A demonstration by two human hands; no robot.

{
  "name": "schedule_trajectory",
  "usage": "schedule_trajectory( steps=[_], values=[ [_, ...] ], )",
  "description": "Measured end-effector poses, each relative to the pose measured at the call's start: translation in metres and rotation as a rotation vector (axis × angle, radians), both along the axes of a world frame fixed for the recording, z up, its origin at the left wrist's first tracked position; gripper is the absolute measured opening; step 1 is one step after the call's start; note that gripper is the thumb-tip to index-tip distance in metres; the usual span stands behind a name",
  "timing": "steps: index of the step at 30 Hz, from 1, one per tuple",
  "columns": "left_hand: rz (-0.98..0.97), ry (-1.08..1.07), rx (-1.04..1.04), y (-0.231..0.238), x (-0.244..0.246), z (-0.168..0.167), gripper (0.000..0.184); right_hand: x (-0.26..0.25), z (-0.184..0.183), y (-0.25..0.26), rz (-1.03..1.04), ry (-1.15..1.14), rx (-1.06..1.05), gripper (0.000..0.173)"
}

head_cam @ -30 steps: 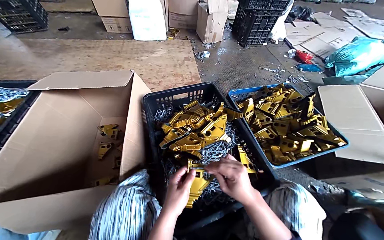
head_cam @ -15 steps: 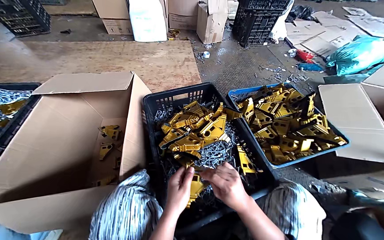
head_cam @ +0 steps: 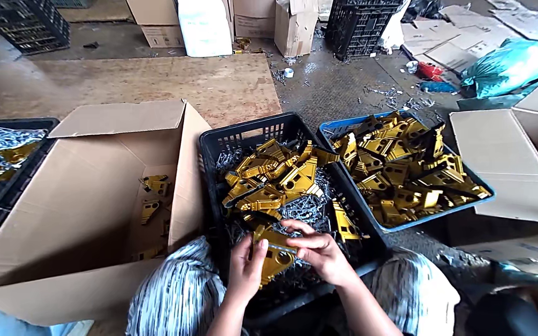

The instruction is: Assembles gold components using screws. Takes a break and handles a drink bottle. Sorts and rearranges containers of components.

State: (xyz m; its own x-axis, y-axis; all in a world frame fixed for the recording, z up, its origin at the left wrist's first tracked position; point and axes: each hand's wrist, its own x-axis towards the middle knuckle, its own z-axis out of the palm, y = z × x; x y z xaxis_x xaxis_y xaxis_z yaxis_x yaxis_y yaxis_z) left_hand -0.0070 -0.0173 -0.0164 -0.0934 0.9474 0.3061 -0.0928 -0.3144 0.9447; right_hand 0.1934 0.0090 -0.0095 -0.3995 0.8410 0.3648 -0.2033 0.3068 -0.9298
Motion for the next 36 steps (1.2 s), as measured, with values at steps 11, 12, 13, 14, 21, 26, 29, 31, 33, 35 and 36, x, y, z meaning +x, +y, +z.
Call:
schedule_trajectory(
  steps=[11, 12, 13, 14, 21, 26, 29, 31, 33, 35, 36],
  values=[
    [-0.499, -0.359, -0.182, -0.003, 0.001, -0.001, 0.032, -0.027, -0.012, -0.016, 0.237, 0.498, -0.241, 0.086],
    [-0.524, -0.337, -0.174, -0.001, -0.002, -0.003, 0.032, -0.027, -0.011, -0.018, 0.208, 0.487, -0.227, 0.085],
    [-0.532, -0.287, -0.167, 0.000, -0.004, -0.003, 0.032, -0.027, -0.009, -0.021, 0.175, 0.458, -0.204, 0.087],
    [-0.509, -0.201, -0.160, 0.002, -0.007, -0.002, 0.033, -0.025, -0.007, -0.023, 0.137, 0.397, -0.162, 0.092],
    [-0.385, 0.174, -0.267, -0.002, -0.007, 0.014, 0.068, -0.019, -0.007, -0.030, -0.325, -0.384, 0.412, 0.077],
    [-0.326, 0.213, -0.308, -0.010, 0.009, 0.008, 0.071, -0.024, -0.021, -0.035, -0.399, -0.576, 0.570, 0.059],
    [-0.288, 0.263, -0.354, -0.012, 0.010, 0.002, 0.063, -0.023, -0.018, -0.037, -0.309, -0.632, 0.506, 0.077],
    [-0.334, 0.182, -0.384, -0.011, 0.006, 0.000, 0.056, -0.016, -0.012, -0.033, -0.179, -0.585, 0.340, 0.093],
    [-0.384, 0.133, -0.378, -0.009, 0.002, -0.002, 0.055, -0.007, -0.005, -0.027, -0.079, -0.480, 0.167, 0.086],
    [-0.432, 0.130, -0.339, -0.008, 0.000, -0.004, 0.057, 0.000, -0.004, -0.024, -0.078, -0.396, 0.057, 0.052],
    [-0.448, 0.141, -0.328, -0.008, 0.000, -0.004, 0.056, 0.001, -0.005, -0.025, -0.112, -0.390, 0.021, 0.033]
  ],
)
